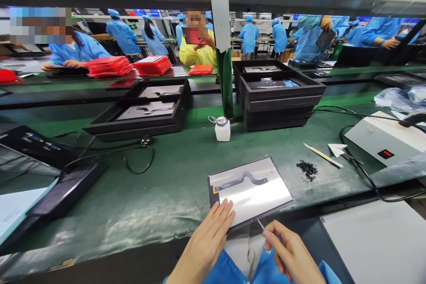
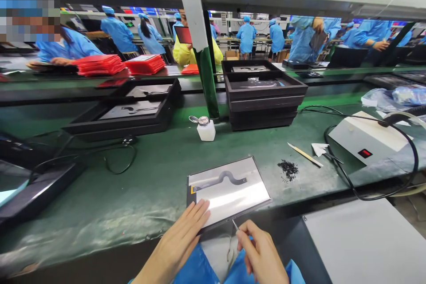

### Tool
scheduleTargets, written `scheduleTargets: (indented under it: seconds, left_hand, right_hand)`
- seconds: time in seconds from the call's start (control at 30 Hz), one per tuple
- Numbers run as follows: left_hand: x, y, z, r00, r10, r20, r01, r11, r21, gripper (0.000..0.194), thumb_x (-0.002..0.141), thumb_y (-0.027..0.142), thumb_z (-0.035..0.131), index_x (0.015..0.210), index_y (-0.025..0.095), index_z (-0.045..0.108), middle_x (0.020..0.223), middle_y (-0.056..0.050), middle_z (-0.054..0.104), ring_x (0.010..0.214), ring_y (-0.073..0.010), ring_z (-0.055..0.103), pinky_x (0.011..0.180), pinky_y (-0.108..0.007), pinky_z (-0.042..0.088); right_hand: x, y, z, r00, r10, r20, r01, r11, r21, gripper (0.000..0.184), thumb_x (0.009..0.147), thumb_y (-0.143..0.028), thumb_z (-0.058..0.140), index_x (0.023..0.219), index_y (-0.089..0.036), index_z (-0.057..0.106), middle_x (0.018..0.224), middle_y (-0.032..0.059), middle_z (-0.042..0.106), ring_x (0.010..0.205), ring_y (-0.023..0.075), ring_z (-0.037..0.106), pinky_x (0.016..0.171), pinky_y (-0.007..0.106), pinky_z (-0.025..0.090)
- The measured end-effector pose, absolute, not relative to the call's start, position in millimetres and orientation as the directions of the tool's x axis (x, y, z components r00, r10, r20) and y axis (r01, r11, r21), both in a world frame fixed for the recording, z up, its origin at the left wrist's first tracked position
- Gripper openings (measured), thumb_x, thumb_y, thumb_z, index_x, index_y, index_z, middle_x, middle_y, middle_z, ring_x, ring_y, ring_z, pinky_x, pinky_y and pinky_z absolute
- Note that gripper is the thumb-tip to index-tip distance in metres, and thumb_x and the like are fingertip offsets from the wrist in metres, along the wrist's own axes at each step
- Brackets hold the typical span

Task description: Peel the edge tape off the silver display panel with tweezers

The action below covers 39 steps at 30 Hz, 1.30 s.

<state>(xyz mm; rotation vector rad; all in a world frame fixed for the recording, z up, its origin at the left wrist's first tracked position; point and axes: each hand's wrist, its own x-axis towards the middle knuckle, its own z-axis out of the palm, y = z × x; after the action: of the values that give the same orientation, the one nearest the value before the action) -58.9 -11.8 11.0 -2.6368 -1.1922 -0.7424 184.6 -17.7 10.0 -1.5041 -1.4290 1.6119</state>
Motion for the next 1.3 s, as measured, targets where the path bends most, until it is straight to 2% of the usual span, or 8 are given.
scheduleTargets:
  seconds: [0.13,0.37,0.53,0.67,0.8,1.03,1.17,1.3]
  left_hand:
    - [-50,-13,9,0.553,0.624,0.553,0.744,-0.668,0.009,0.049,0.094,0.001,0.038,0.142,0.009,0.044,0.136,-0.014,0.059,0.133,-0.0229,0.048,0.110,-0.038,0.044]
    - [-34,-17,3,0.522,0.620,0.586,0.780,-0.625,-0.032,0.042,0.092,0.003,0.043,0.132,0.007,0.055,0.134,-0.014,0.061,0.134,-0.0237,0.047,0.111,-0.037,0.043]
    - [-32,-18,3,0.519,0.616,0.593,0.789,-0.612,-0.056,0.039,0.091,0.001,0.043,0.125,0.005,0.060,0.133,-0.015,0.062,0.134,-0.0237,0.048,0.112,-0.036,0.042]
    - [-32,-18,5,0.517,0.616,0.593,0.793,-0.605,-0.063,0.039,0.090,0.000,0.041,0.124,0.006,0.061,0.132,-0.014,0.062,0.133,-0.0230,0.049,0.113,-0.036,0.040]
    - [-33,-19,5,0.517,0.621,0.589,0.794,-0.604,-0.060,0.040,0.090,0.000,0.042,0.126,0.006,0.060,0.133,-0.013,0.062,0.134,-0.0222,0.047,0.114,-0.035,0.040]
    - [-33,-19,7,0.530,0.630,0.567,0.794,-0.604,-0.071,0.042,0.090,0.001,0.041,0.128,0.007,0.058,0.134,-0.013,0.061,0.133,-0.0230,0.049,0.110,-0.036,0.044]
    - [-33,-19,6,0.527,0.635,0.565,0.792,-0.608,-0.055,0.042,0.091,0.002,0.042,0.129,0.007,0.058,0.135,-0.014,0.060,0.135,-0.0235,0.045,0.112,-0.037,0.042]
    - [-33,-19,6,0.530,0.636,0.561,0.791,-0.609,-0.058,0.041,0.090,0.001,0.043,0.127,0.006,0.059,0.135,-0.014,0.060,0.135,-0.0237,0.045,0.113,-0.037,0.041]
  right_hand:
    - [191,-12,8,-0.270,0.871,-0.411,0.283,-0.337,-0.898,0.056,0.081,-0.078,0.042,0.074,-0.023,0.050,0.050,-0.0096,0.040,0.034,0.0086,0.034,0.033,0.020,0.029]
    - [203,-7,13,-0.245,0.925,-0.289,0.368,-0.187,-0.911,0.046,0.085,-0.068,0.051,0.072,-0.024,0.046,0.054,-0.0081,0.040,0.053,0.0133,0.038,0.052,0.026,0.033]
    - [206,-2,14,-0.299,0.889,-0.347,0.312,-0.253,-0.916,0.046,0.087,-0.066,0.049,0.075,-0.022,0.052,0.059,-0.0056,0.050,0.046,0.0105,0.038,0.045,0.024,0.031]
    - [207,-1,10,-0.310,0.849,-0.429,0.254,-0.361,-0.897,0.054,0.080,-0.075,0.050,0.078,-0.021,0.056,0.056,-0.0084,0.041,0.041,0.0086,0.030,0.037,0.022,0.022]
    - [206,-1,8,-0.297,0.879,-0.373,0.225,-0.315,-0.922,0.056,0.082,-0.075,0.049,0.077,-0.020,0.057,0.052,-0.0098,0.032,0.047,0.0101,0.027,0.043,0.024,0.022]
    - [206,-1,9,-0.335,0.857,-0.391,0.249,-0.320,-0.914,0.049,0.084,-0.069,0.052,0.071,-0.022,0.049,0.054,-0.0054,0.054,0.039,0.0077,0.033,0.040,0.023,0.025]
    - [208,-1,9,-0.322,0.830,-0.456,0.263,-0.384,-0.885,0.057,0.078,-0.078,0.049,0.074,-0.021,0.055,0.047,-0.0104,0.037,0.037,0.0080,0.029,0.037,0.023,0.022]
    - [206,0,9,-0.324,0.855,-0.406,0.176,-0.367,-0.913,0.058,0.076,-0.080,0.052,0.074,-0.021,0.051,0.048,-0.0125,0.027,0.044,0.0090,0.022,0.042,0.024,0.018]
